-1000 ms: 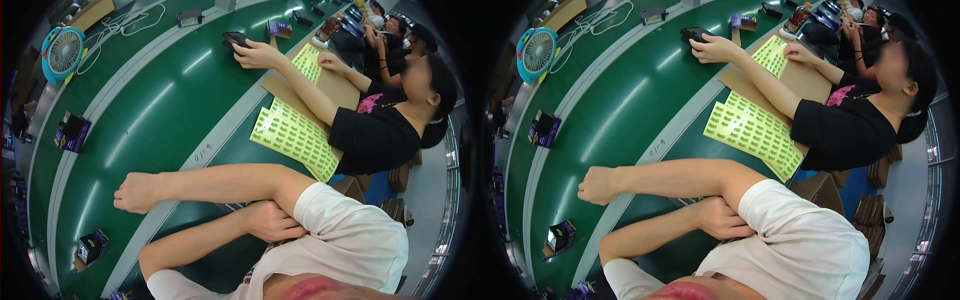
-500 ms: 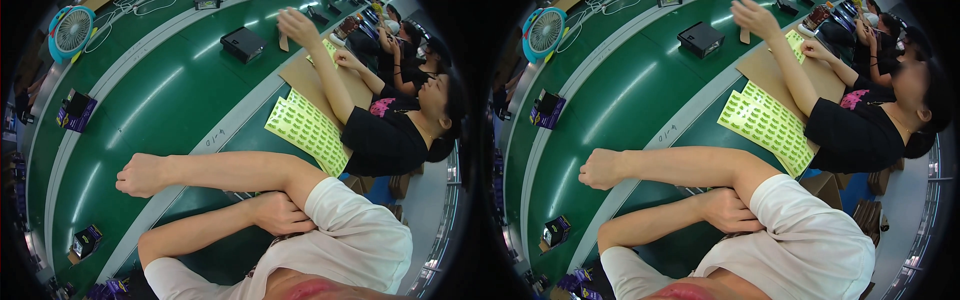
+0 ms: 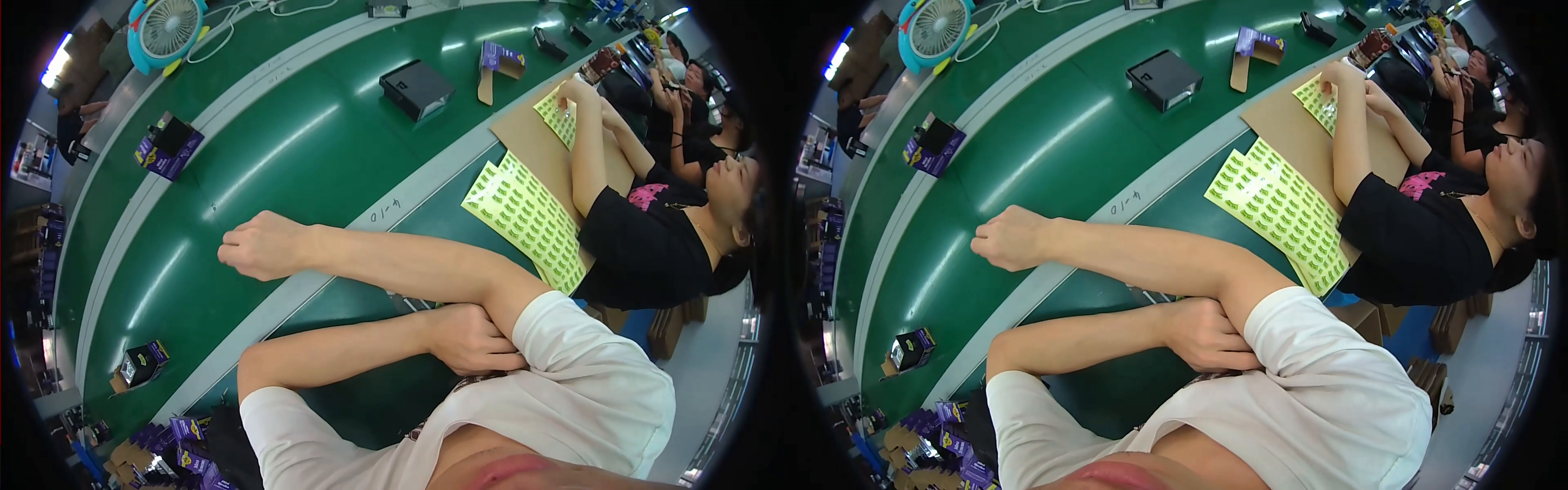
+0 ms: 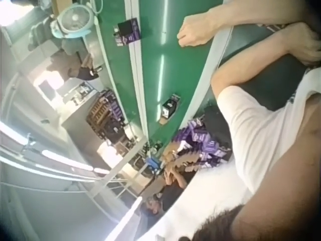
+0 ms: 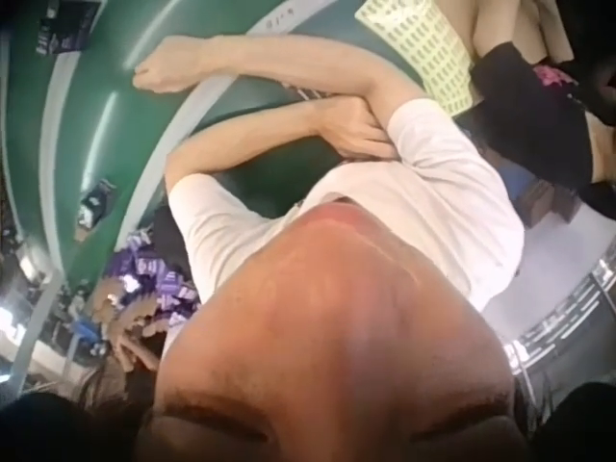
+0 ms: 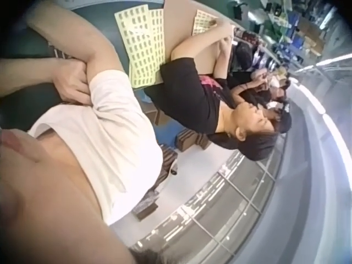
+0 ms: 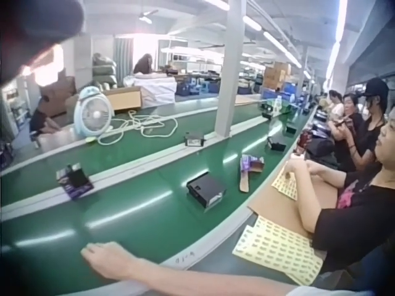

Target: Packaging products into small cardboard boxes at an assembly line workstation.

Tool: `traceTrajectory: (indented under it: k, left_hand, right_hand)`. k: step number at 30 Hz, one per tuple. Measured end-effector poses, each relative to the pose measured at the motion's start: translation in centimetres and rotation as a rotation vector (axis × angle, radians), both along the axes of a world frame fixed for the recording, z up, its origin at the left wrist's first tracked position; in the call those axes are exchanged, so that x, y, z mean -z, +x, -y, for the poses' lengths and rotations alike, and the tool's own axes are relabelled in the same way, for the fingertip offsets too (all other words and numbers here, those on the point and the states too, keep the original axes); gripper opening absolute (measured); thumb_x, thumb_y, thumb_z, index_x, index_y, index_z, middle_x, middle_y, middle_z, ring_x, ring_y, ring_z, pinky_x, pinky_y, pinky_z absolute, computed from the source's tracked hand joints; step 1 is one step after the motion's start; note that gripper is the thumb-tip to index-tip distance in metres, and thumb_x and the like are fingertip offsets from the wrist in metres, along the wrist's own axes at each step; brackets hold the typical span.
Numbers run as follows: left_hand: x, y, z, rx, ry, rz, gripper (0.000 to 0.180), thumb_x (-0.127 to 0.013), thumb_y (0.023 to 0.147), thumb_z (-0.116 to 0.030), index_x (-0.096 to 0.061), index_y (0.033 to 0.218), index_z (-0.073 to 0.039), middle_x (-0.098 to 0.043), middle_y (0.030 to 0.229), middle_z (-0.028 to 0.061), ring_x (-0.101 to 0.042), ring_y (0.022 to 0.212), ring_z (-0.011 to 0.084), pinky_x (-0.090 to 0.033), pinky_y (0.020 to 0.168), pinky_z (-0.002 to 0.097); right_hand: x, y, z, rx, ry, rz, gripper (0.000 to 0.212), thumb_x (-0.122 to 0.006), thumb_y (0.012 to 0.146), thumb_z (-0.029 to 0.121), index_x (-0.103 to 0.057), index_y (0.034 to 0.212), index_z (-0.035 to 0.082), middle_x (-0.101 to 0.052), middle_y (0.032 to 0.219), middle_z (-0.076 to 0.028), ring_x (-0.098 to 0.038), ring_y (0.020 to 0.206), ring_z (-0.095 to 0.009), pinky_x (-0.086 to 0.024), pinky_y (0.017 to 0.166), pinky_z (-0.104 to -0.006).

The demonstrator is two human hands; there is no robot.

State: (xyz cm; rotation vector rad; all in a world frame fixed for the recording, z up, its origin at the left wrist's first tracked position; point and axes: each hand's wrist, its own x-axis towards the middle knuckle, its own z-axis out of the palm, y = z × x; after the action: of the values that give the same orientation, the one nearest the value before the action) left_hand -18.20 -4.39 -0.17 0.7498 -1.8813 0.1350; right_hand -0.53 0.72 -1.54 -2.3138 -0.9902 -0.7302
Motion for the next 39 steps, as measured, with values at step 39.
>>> traceTrajectory:
  k: [39]
  left_hand:
    - [-3.5,2.9,0.7,-0.115,-0.103,0.154,0.017,-0.058,0.077,-0.005,-0.069,0.090,-0.005,-0.068,0.091,0.0100,-0.060,0.063,0.0180,-0.047,0.054,0.0245]
  right_hand:
    - [-1.1,-2.8,13.4,0.664,0.082,-0.146,0.083,-0.082,0.064,0.039,-0.050,0.139,0.020,-0.047,0.139,-0.012,-0.056,0.104,-0.035,-0.049,0.093,-0.0408]
